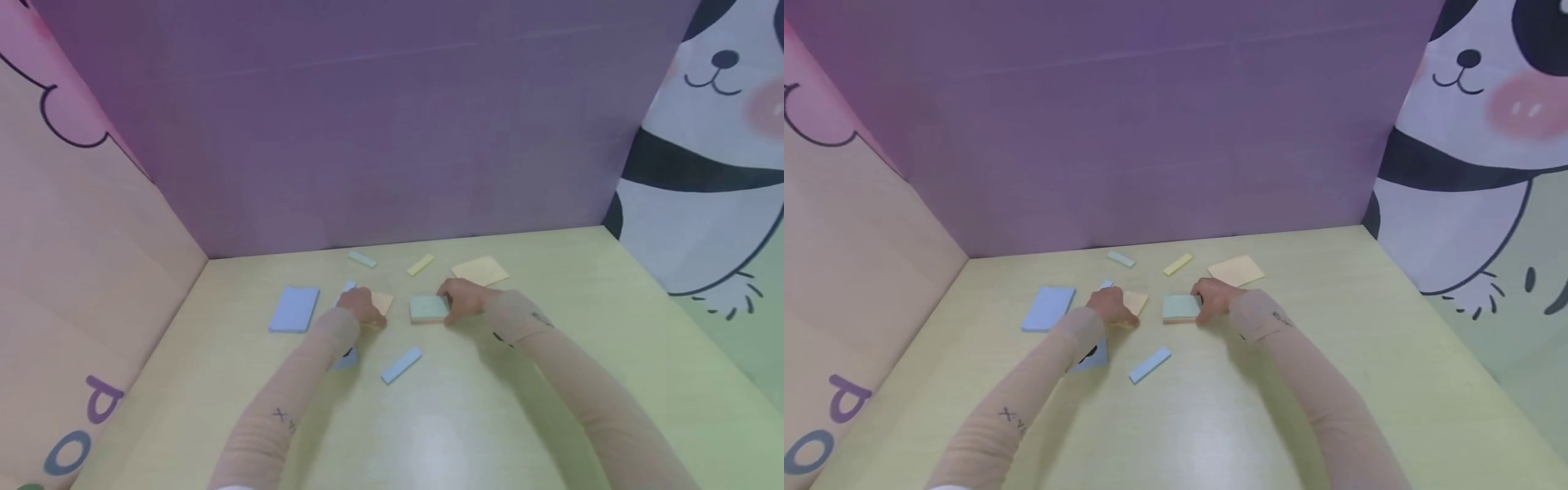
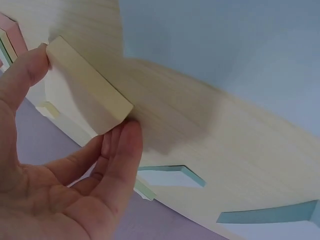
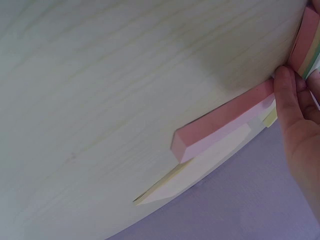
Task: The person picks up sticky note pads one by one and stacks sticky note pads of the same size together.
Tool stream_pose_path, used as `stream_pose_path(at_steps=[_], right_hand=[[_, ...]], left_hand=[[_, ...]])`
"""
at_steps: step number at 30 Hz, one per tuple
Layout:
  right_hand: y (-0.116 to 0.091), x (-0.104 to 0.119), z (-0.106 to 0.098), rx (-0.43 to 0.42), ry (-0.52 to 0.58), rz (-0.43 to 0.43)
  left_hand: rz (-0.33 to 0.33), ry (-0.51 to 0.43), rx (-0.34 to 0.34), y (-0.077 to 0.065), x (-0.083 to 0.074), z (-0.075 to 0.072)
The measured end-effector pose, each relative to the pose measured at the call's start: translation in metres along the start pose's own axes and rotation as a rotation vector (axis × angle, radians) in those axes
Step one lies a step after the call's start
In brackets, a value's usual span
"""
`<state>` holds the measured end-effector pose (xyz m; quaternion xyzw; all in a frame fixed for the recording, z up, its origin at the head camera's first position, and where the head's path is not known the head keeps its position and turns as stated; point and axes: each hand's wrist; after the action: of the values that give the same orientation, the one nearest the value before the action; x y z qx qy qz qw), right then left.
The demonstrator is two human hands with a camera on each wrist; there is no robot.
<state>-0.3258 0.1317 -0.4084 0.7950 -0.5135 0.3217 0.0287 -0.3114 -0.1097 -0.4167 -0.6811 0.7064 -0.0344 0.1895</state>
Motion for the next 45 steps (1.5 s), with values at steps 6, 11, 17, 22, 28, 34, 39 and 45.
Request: stream_pose_path(at_steps=[6, 11, 17, 22, 28, 34, 39, 45], right_hand=[[0.002, -0.002, 0.001, 0.002, -0.004, 0.019], [0.001, -0.002, 0.002, 0.001, -0.001, 0.027], [-0.001, -0.003, 0.001, -0.003, 0.005, 0.034], [-0.001, -0.003, 0.001, -0.006, -0.001, 0.027], [-0.003, -0.004, 0.002, -0.006, 0.006, 0.010], [-0.002, -0.007, 0.001, -0.016, 0.013, 0.023], [-0.001, -0.009, 0.000, -0.016, -0.001, 0.031], [-0.005, -0.010, -0.001, -0.017, 0.001, 0.025]], left_hand=[[0.029, 0.012, 0.033, -0.005, 0.001, -0.006], [0.094, 0.033, 0.059, -0.007, 0.002, -0.012], [0.133, 0.015, 0.065, -0.002, 0.006, -0.010], [0.173, 0.042, 0.102, -0.005, 0.004, -0.013], [0.180, 0.042, 0.135, -0.005, 0.003, -0.013], [0.250, 0.093, 0.105, -0.004, 0.004, -0.012], [0.316, 0.107, 0.064, -0.005, 0.006, -0.012], [0.334, 0.067, 0.029, -0.001, 0.012, -0.005]])
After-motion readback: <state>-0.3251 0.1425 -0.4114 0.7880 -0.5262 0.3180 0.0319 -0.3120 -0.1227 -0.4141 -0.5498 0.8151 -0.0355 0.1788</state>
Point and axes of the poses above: each hand's wrist, its own y-axis towards the middle knuckle, its own z-axis out of the palm, x = y × z, and after that the axes turned 7 degrees about y, right-handed
